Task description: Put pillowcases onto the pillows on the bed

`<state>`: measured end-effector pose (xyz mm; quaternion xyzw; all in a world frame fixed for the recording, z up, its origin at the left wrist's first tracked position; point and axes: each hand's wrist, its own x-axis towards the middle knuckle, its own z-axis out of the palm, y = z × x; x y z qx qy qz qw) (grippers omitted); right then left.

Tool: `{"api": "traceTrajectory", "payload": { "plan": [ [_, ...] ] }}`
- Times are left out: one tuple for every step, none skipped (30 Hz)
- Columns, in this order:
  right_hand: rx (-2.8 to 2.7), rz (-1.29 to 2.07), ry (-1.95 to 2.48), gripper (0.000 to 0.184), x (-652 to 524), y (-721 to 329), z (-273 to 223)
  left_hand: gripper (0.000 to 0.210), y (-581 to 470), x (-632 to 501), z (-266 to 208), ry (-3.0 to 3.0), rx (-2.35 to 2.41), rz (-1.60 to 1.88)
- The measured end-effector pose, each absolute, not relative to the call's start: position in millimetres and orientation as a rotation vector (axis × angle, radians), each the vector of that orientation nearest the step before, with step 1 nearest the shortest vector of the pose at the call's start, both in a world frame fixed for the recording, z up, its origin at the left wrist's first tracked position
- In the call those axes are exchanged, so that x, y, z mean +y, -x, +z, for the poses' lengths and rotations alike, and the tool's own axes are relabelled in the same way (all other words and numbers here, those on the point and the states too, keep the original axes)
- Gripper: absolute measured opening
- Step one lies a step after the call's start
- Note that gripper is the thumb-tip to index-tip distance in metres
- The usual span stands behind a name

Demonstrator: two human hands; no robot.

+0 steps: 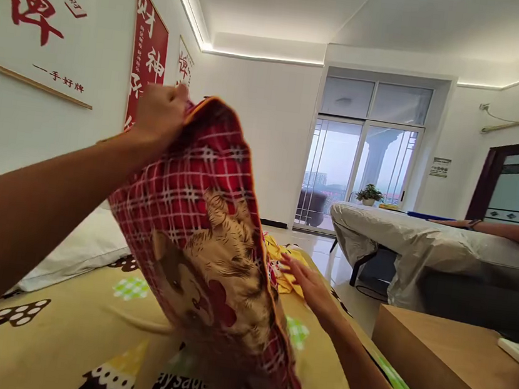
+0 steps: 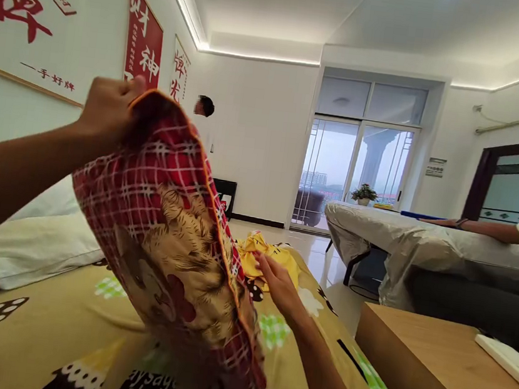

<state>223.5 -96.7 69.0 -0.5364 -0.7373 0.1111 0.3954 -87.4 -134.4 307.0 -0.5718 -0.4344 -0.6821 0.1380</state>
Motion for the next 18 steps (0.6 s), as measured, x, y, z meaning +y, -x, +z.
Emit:
{"api": "traceTrajectory", "payload": {
  "plan": [
    [-1.915,0.306,1.160,0.065,-111.9,-205.5,80.8,0.047,68.9,-138.0,315.9,1.664,-1.240,-1.908],
    [-2.040,0.257,1.003,0.074,-126.6,-187.8,91.8,0.046,52.0,-142.4,322.4,1.670,-1.230,-1.838],
    [-2.151,0.142,0.929,0.085,-139.4,-171.6,101.1,0.045,37.3,-147.7,327.2,1.675,-1.217,-1.777],
    [-2.184,0.034,0.919,0.084,-149.4,-157.7,107.9,0.043,25.1,-153.8,331.1,1.675,-1.200,-1.740],
    [-2.185,-0.058,0.941,0.079,-156.0,-147.0,111.9,0.042,15.6,-160.7,334.7,1.664,-1.180,-1.734],
    [-2.134,-0.145,0.994,0.073,-159.2,-139.6,113.4,0.041,9.0,-168.0,338.5,1.651,-1.156,-1.740],
    [-2.047,-0.216,1.053,0.066,-159.6,-135.5,112.8,0.039,5.2,-175.4,342.7,1.628,-1.115,-1.750],
    [-1.961,-0.281,1.098,0.059,-158.1,-134.3,110.8,0.037,4.0,-182.5,347.0,1.585,-1.054,-1.756],
    [-1.903,-0.340,1.124,0.054,-155.4,-135.2,108.2,0.035,5.0,-188.6,351.2,1.522,-0.976,-1.759],
    [-1.881,-0.389,1.132,0.049,-152.4,-137.7,105.5,0.033,7.6,-193.2,354.8,1.436,-0.879,-1.767],
    [-1.895,-0.419,1.133,0.047,-149.4,-141.4,103.2,0.033,11.2,-195.7,357.4,1.344,-0.782,-1.779],
    [-1.933,-0.415,1.135,0.047,-146.2,-146.0,101.2,0.034,15.1,-195.7,358.5,1.258,-0.701,-1.801],
    [-1.967,-0.383,1.142,0.048,-142.6,-151.5,99.1,0.037,18.7,-193.5,358.1,1.186,-0.650,-1.835],
    [-1.979,-0.335,1.156,0.051,-138.1,-157.9,95.9,0.041,21.7,-189.5,356.0,1.146,-0.634,-1.874],
    [-1.979,-0.284,1.174,0.054,-132.5,-165.0,90.6,0.044,23.9,-184.5,352.6,1.137,-0.642,-1.910],
    [-1.988,-0.226,1.194,0.058,-126.0,-172.4,82.1,0.047,25.3,-179.2,348.2,1.146,-0.670,-1.938],
    [-2.023,-0.158,1.211,0.063,-118.8,-179.5,69.7,0.048,26.0,-174.4,343.5,1.163,-0.706,-1.956],
    [-2.081,-0.099,1.216,0.070,-111.4,-185.7,53.6,0.047,26.3,-170.7,339.2,1.178,-0.740,-1.969]
  ]
}}
